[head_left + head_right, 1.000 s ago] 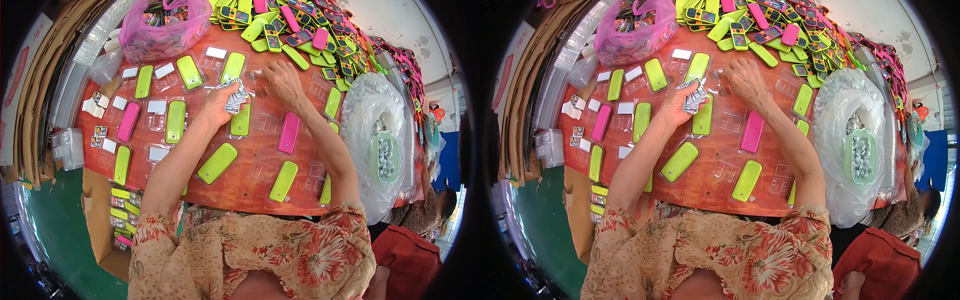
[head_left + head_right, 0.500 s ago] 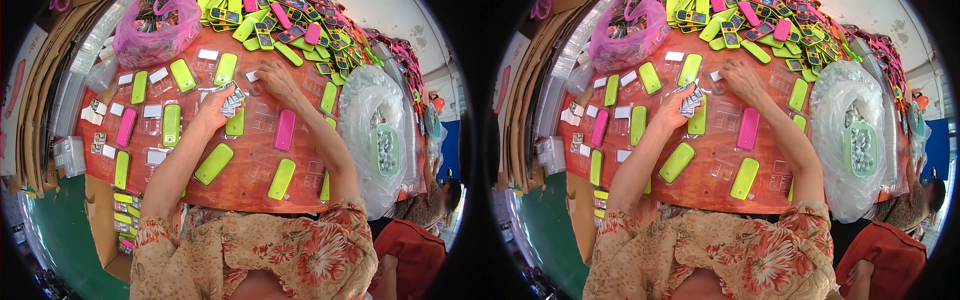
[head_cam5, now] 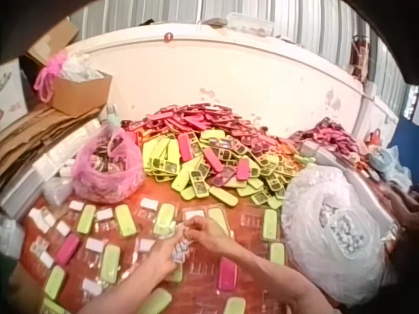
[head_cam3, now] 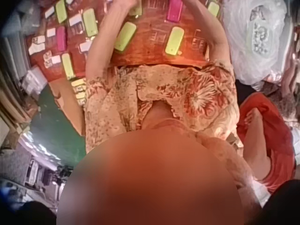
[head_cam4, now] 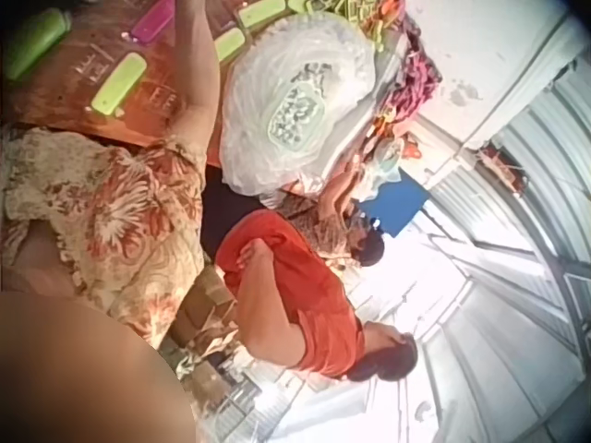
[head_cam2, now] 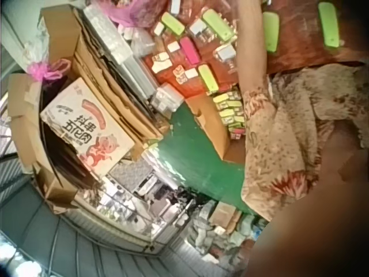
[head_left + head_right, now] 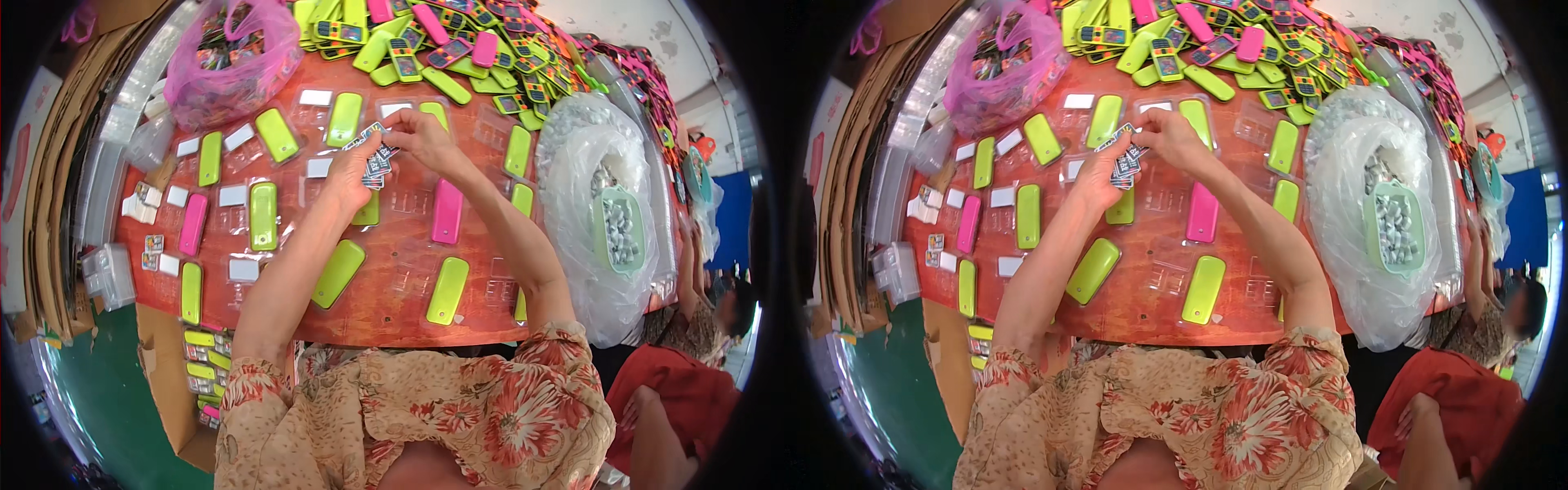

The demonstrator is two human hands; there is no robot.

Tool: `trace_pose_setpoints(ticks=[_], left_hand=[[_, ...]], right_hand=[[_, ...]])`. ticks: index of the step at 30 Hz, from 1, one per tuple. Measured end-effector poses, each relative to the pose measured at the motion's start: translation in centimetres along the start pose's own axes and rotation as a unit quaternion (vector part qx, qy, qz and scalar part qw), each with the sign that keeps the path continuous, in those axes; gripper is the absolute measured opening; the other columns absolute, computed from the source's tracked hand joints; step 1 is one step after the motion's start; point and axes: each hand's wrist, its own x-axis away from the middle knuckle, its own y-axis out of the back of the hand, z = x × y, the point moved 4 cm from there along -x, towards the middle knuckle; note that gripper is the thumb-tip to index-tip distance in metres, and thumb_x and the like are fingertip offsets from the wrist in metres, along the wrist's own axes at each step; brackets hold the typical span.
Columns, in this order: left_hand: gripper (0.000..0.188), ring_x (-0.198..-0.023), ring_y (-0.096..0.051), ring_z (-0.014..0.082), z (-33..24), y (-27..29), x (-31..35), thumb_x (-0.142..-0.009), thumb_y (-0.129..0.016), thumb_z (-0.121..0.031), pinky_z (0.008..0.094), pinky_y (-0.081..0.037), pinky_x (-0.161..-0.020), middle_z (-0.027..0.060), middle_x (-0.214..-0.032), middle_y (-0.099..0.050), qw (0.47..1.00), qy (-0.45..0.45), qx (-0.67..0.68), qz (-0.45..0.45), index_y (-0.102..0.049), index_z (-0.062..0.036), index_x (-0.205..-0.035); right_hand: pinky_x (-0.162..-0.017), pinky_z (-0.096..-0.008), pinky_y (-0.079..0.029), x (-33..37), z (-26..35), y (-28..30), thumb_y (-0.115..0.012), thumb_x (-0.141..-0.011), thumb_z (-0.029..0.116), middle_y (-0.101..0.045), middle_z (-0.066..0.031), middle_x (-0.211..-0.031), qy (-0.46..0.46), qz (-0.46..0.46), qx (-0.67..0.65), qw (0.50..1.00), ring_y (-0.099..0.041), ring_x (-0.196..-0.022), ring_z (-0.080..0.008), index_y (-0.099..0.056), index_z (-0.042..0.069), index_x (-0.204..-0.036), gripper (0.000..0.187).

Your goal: Packaging toy mobile phones into plastic blister trays along with decorative stickers.

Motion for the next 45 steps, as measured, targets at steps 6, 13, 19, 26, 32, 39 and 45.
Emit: trace_pose_setpoints(ticks=[6,13,19,26,32,39,45], left_hand=[[0.022,-0.063,-0.058,0.0246,1.9,-2.2,0.8,-0.076,-0.056,-0.010,0.0306,-0.050,-0.049,0.0136,-0.084,-0.058,0.993,0.066,-0.019,0.096,-0.049,0.0001,-0.094],[0.021,-0.072,-0.059,0.0274,2.5,-3.3,1.6,-0.078,-0.052,-0.008,0.0346,-0.052,-0.056,0.0148,-0.087,-0.057,0.986,0.089,-0.015,0.138,-0.047,0.0004,-0.097],[0.019,-0.064,-0.060,0.0240,2.8,-2.4,1.8,-0.078,-0.056,-0.017,0.0297,-0.049,-0.045,0.0115,-0.080,-0.059,0.991,0.084,-0.033,0.102,-0.051,-0.0033,-0.090],[0.020,-0.049,-0.056,0.0195,3.9,-3.0,1.8,-0.073,-0.062,-0.020,0.0277,-0.044,-0.036,0.0058,-0.067,-0.058,0.994,0.063,-0.059,0.067,-0.053,-0.0077,-0.086],[0.019,-0.054,-0.057,0.0176,6.0,-4.8,3.3,-0.075,-0.060,-0.017,0.0263,-0.045,-0.040,0.0059,-0.073,-0.058,0.988,0.071,-0.078,0.115,-0.053,-0.0066,-0.090],[0.016,-0.060,-0.058,0.0220,6.8,-2.2,5.0,-0.079,-0.053,-0.014,0.0291,-0.047,-0.045,0.0096,-0.074,-0.057,0.991,0.086,-0.074,0.065,-0.049,-0.0043,-0.091],[0.017,-0.062,-0.058,0.0240,6.2,-2.2,7.1,-0.079,-0.051,-0.010,0.0296,-0.047,-0.047,0.0112,-0.077,-0.057,0.987,0.121,-0.070,0.074,-0.049,-0.0019,-0.093]], right_hand=[[-0.062,-0.0215,-0.042,2.6,0.4,5.9,-0.055,-0.076,0.009,-0.056,-0.0021,-0.075,-0.001,-0.095,0.127,0.987,-0.052,-0.069,-0.0080,-0.054,-0.001,-0.092,0.018],[-0.062,-0.0336,-0.042,4.5,-2.0,14.4,-0.053,-0.071,0.008,-0.053,-0.0097,-0.073,0.154,-0.268,0.597,0.741,-0.052,-0.072,-0.0265,-0.058,0.006,-0.076,0.007],[-0.064,-0.0368,-0.042,4.1,-3.7,13.6,-0.050,-0.074,0.019,-0.058,-0.0082,-0.077,0.071,-0.205,0.647,0.731,-0.054,-0.077,-0.0255,-0.059,0.007,-0.077,0.015],[-0.065,-0.0200,-0.042,6.3,0.1,6.0,-0.054,-0.077,0.009,-0.056,-0.0012,-0.080,-0.006,-0.074,0.091,0.993,-0.051,-0.073,-0.0072,-0.052,0.000,-0.096,0.021],[-0.060,-0.0198,-0.043,8.9,-0.6,6.2,-0.055,-0.076,0.005,-0.057,-0.0012,-0.079,-0.023,-0.104,-0.040,0.994,-0.053,-0.070,-0.0061,-0.054,0.002,-0.090,0.015],[-0.060,-0.0285,-0.043,13.7,0.5,10.0,-0.055,-0.071,0.007,-0.057,-0.0076,-0.075,0.066,-0.268,0.388,0.879,-0.055,-0.070,-0.0182,-0.057,0.001,-0.080,0.010],[-0.061,-0.0375,-0.044,13.2,-3.3,8.7,-0.051,-0.070,0.014,-0.055,-0.0097,-0.075,0.110,-0.215,0.645,0.725,-0.054,-0.071,-0.0258,-0.057,0.006,-0.073,0.010]])
